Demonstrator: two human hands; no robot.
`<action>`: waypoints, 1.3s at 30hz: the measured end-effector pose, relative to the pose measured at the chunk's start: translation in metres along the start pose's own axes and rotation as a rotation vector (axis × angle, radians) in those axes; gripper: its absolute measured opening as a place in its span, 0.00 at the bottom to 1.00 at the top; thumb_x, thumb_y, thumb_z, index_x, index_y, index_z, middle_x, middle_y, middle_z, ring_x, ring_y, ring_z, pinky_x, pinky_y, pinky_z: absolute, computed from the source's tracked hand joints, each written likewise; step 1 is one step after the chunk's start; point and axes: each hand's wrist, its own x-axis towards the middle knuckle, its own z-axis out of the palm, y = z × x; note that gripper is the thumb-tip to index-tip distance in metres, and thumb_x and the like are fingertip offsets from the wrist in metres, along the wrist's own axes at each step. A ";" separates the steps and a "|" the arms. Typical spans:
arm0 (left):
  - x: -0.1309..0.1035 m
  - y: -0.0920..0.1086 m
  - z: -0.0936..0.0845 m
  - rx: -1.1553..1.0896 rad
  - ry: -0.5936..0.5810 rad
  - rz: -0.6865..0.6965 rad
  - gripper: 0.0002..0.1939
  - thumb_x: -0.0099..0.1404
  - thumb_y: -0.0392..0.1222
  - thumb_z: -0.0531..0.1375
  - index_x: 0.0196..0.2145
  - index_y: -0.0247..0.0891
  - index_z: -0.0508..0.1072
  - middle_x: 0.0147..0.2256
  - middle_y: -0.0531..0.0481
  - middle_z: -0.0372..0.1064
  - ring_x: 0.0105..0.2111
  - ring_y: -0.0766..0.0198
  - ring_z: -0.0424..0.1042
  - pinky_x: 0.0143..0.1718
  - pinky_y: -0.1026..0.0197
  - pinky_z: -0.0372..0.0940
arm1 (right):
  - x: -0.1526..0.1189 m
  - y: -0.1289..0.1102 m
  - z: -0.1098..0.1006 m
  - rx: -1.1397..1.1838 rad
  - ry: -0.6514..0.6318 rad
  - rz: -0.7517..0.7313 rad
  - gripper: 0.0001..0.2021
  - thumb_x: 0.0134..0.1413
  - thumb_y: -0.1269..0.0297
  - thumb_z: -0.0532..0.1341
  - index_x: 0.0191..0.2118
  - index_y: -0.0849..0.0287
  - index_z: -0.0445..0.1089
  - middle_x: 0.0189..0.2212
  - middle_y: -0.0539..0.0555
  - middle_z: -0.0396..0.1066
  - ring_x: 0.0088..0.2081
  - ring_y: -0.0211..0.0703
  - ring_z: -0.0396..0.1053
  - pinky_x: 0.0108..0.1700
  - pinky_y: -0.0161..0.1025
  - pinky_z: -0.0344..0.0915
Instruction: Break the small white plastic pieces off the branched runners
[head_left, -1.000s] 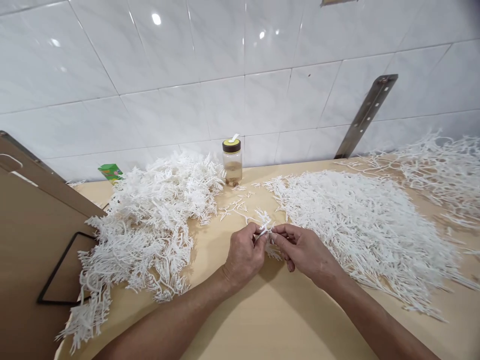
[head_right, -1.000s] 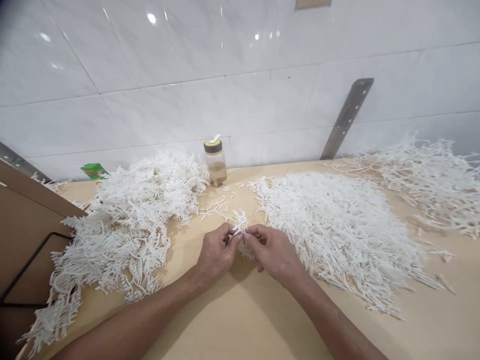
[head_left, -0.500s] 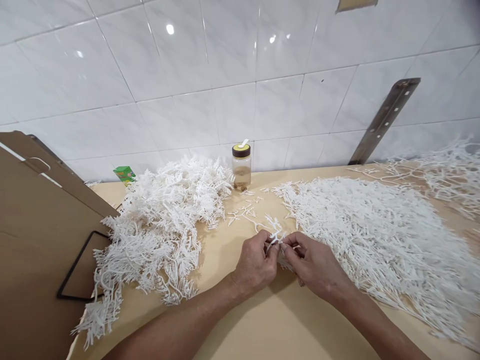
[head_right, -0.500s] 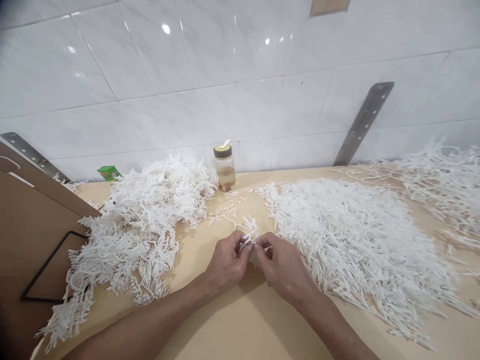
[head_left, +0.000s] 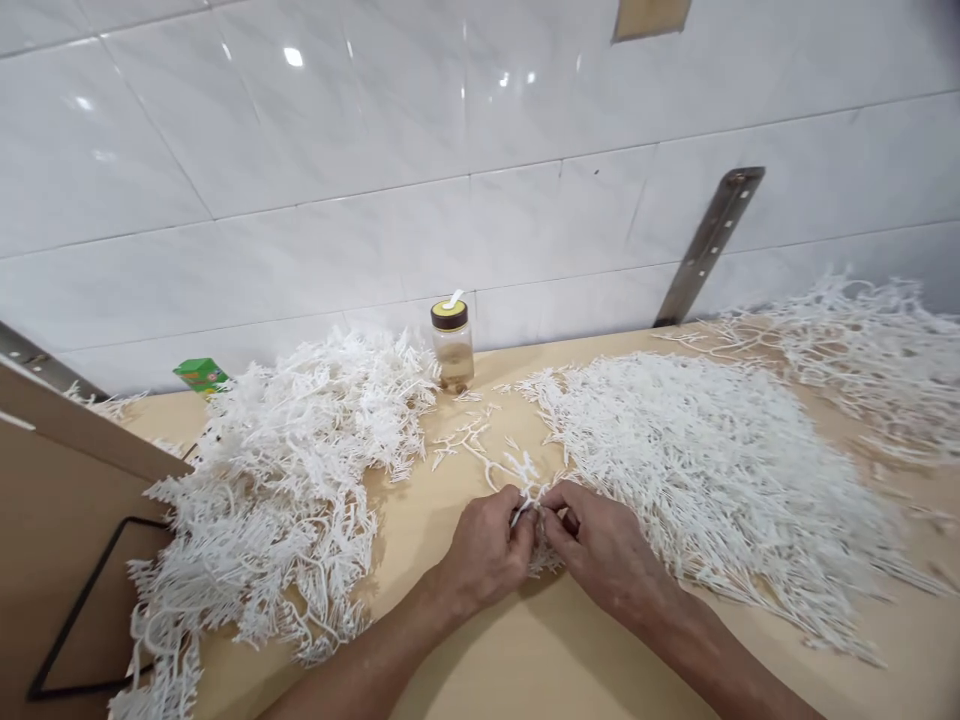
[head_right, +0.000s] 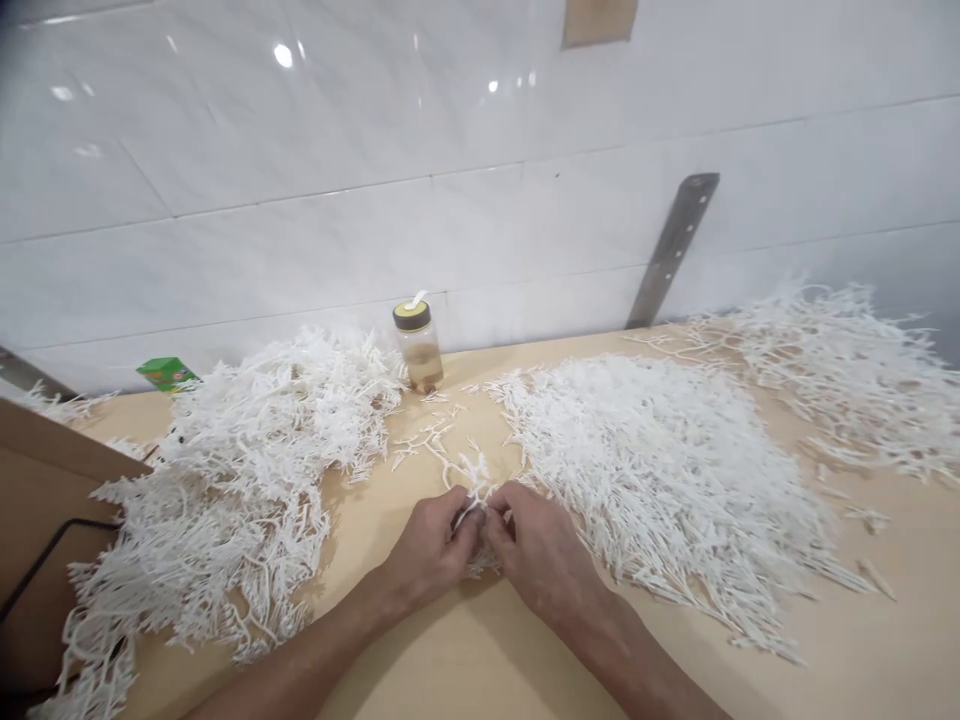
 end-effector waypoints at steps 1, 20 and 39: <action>0.001 0.001 -0.001 -0.045 -0.020 -0.028 0.13 0.68 0.42 0.52 0.25 0.41 0.57 0.20 0.56 0.55 0.21 0.67 0.54 0.24 0.62 0.47 | 0.000 -0.001 -0.002 0.020 -0.009 -0.001 0.10 0.60 0.61 0.53 0.33 0.56 0.69 0.25 0.50 0.72 0.26 0.42 0.69 0.31 0.38 0.62; 0.011 -0.001 0.002 -0.602 0.024 -0.273 0.21 0.60 0.59 0.62 0.26 0.36 0.68 0.18 0.57 0.61 0.17 0.72 0.55 0.20 0.67 0.52 | 0.008 0.000 -0.020 0.465 0.100 0.275 0.05 0.51 0.62 0.60 0.31 0.57 0.65 0.35 0.53 0.75 0.17 0.32 0.63 0.18 0.34 0.62; 0.003 0.001 0.003 -0.228 0.156 -0.023 0.13 0.67 0.47 0.56 0.29 0.37 0.70 0.21 0.55 0.61 0.22 0.69 0.59 0.24 0.67 0.56 | 0.007 0.003 -0.014 0.626 -0.213 0.288 0.11 0.57 0.56 0.61 0.35 0.59 0.73 0.17 0.44 0.66 0.15 0.34 0.66 0.21 0.31 0.65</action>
